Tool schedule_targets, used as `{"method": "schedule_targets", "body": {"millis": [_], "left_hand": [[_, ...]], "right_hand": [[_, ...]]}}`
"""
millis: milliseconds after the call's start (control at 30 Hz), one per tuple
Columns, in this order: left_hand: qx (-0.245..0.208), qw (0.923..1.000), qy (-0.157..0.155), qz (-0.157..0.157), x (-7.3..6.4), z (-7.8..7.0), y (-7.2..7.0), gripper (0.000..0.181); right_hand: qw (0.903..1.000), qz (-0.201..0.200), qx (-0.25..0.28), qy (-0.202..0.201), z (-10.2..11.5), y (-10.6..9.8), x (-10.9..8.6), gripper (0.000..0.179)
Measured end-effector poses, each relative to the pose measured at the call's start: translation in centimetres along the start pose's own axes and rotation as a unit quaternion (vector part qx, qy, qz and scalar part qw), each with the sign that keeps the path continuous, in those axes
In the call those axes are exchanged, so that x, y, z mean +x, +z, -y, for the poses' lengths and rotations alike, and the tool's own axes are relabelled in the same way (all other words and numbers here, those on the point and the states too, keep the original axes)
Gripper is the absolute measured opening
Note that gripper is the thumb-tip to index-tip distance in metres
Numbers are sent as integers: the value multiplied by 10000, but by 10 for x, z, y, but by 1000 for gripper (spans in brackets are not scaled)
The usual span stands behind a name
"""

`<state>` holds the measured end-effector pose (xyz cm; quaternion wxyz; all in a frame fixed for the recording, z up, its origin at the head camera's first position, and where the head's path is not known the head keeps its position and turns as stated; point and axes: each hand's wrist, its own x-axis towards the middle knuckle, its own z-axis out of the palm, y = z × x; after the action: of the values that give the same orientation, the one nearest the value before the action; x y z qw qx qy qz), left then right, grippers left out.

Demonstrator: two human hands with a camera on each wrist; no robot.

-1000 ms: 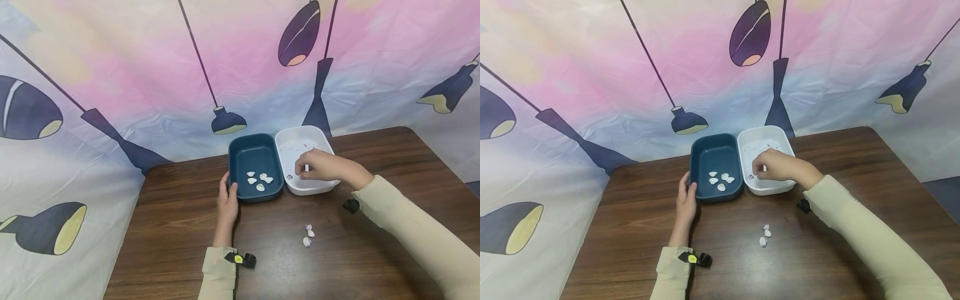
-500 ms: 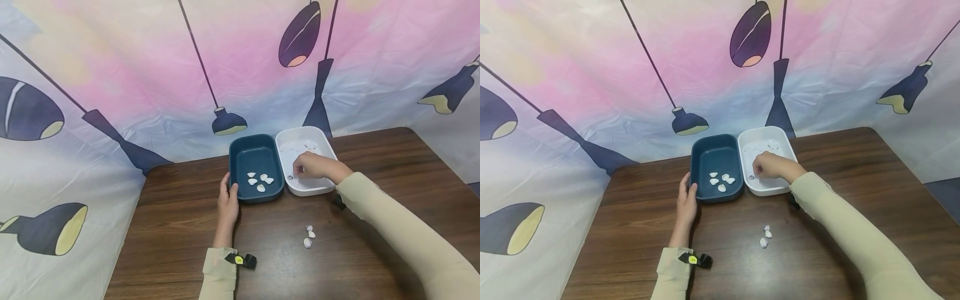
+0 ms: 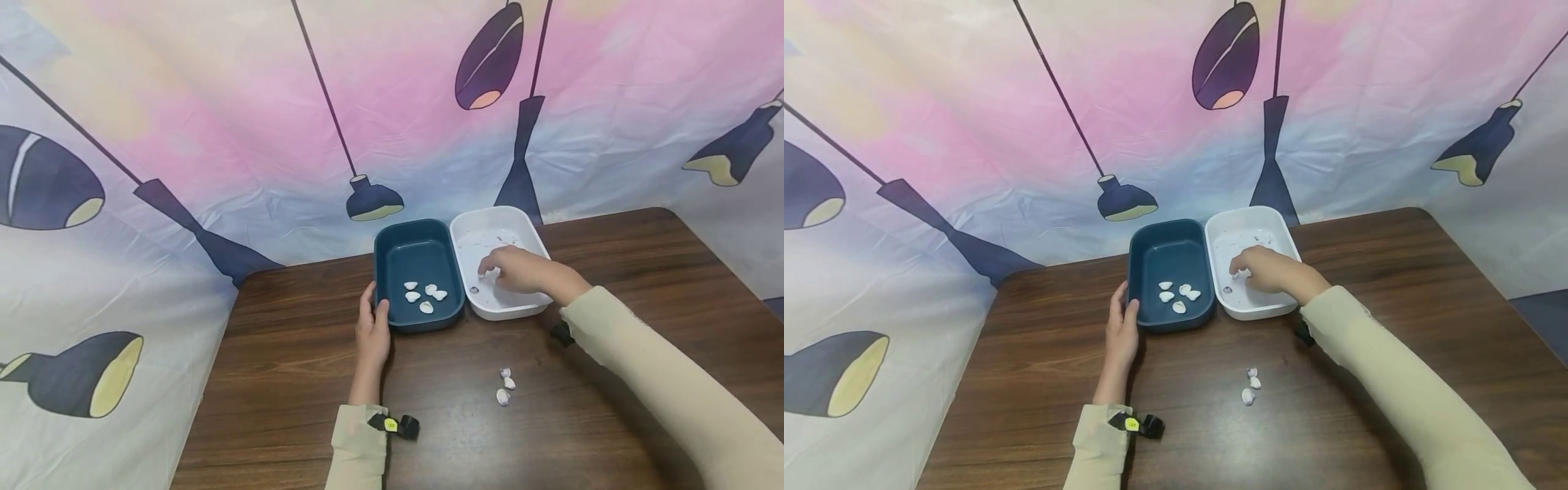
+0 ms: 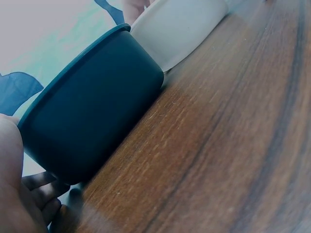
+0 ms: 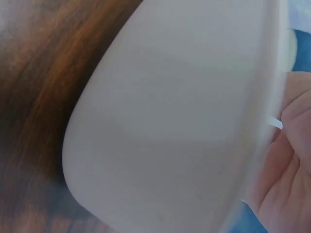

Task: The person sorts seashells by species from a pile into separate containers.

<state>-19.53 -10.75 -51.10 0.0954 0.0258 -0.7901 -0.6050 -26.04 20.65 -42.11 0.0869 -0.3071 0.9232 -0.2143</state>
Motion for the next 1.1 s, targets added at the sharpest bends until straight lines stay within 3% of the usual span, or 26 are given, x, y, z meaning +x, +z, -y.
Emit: {"method": "schedule_targets", "body": {"millis": [633, 967, 1100], "left_hand": [[92, 9999, -31, -53, 0, -1, -1, 51], [65, 10000, -50, -51, 0, -1, 0, 51], [65, 10000, -36, -52, 0, -1, 1, 51]], "right_hand": [[9940, -690, -87, -847, 52, 1, -66, 16], [9901, -312, -164, -1357, 61, 23, -81, 22], [9905, -97, -114, -1367, 61, 35, -83, 25]]}}
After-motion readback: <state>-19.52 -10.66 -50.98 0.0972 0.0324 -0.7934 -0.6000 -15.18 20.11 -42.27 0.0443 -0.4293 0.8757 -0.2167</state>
